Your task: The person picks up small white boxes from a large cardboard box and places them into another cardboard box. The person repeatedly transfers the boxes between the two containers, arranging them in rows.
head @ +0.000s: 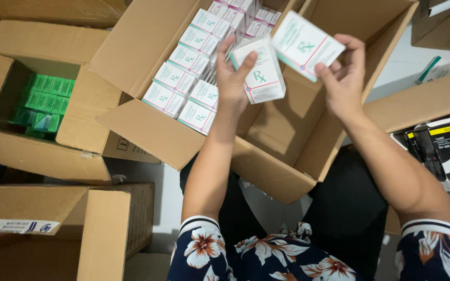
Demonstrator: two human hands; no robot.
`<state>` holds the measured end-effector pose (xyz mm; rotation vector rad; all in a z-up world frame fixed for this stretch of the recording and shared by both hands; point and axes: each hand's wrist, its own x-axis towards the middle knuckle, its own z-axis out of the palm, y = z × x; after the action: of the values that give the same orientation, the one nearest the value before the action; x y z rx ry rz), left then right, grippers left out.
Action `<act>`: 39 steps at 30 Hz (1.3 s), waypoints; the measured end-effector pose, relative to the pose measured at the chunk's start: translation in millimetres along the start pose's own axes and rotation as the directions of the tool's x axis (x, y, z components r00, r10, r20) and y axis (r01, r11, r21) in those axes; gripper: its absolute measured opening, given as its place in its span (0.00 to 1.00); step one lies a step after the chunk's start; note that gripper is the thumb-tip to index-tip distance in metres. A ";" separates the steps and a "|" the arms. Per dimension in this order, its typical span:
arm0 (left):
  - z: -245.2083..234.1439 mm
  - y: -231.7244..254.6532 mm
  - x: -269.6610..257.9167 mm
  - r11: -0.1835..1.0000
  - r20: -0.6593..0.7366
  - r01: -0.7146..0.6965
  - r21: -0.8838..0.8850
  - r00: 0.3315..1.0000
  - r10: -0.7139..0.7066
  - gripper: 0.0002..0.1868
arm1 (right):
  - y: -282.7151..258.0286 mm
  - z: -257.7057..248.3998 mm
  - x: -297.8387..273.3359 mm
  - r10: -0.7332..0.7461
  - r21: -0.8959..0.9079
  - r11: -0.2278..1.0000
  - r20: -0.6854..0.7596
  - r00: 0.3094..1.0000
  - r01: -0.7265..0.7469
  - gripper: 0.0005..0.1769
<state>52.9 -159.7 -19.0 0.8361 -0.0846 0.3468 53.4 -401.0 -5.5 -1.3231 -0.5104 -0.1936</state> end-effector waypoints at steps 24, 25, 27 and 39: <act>12.2 -53.8 -2.0 0.966 -0.031 0.218 -0.140 0.974 -0.225 0.48 | 3.1 35.3 -24.5 -0.030 -0.228 0.971 0.162 0.986 0.067 0.39; 12.2 -56.6 -1.5 0.957 -0.054 0.251 -0.147 0.964 -0.261 0.48 | -1.0 39.7 -27.2 -0.067 -0.293 0.950 0.164 0.984 0.113 0.41; 13.1 -60.5 -1.7 0.940 -0.051 0.272 -0.207 0.956 -0.287 0.49 | -9.6 46.6 -29.7 -0.122 -0.389 0.902 0.184 0.975 0.186 0.44; 13.7 -53.7 -2.7 0.922 -0.028 0.272 -0.274 0.956 -0.291 0.49 | -11.5 38.3 -29.3 -0.156 -0.336 0.924 0.105 0.982 0.183 0.21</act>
<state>69.1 -203.7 -48.6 0.5566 0.0525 0.0876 13.6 -371.6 -3.0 -1.6337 -0.6794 -0.3917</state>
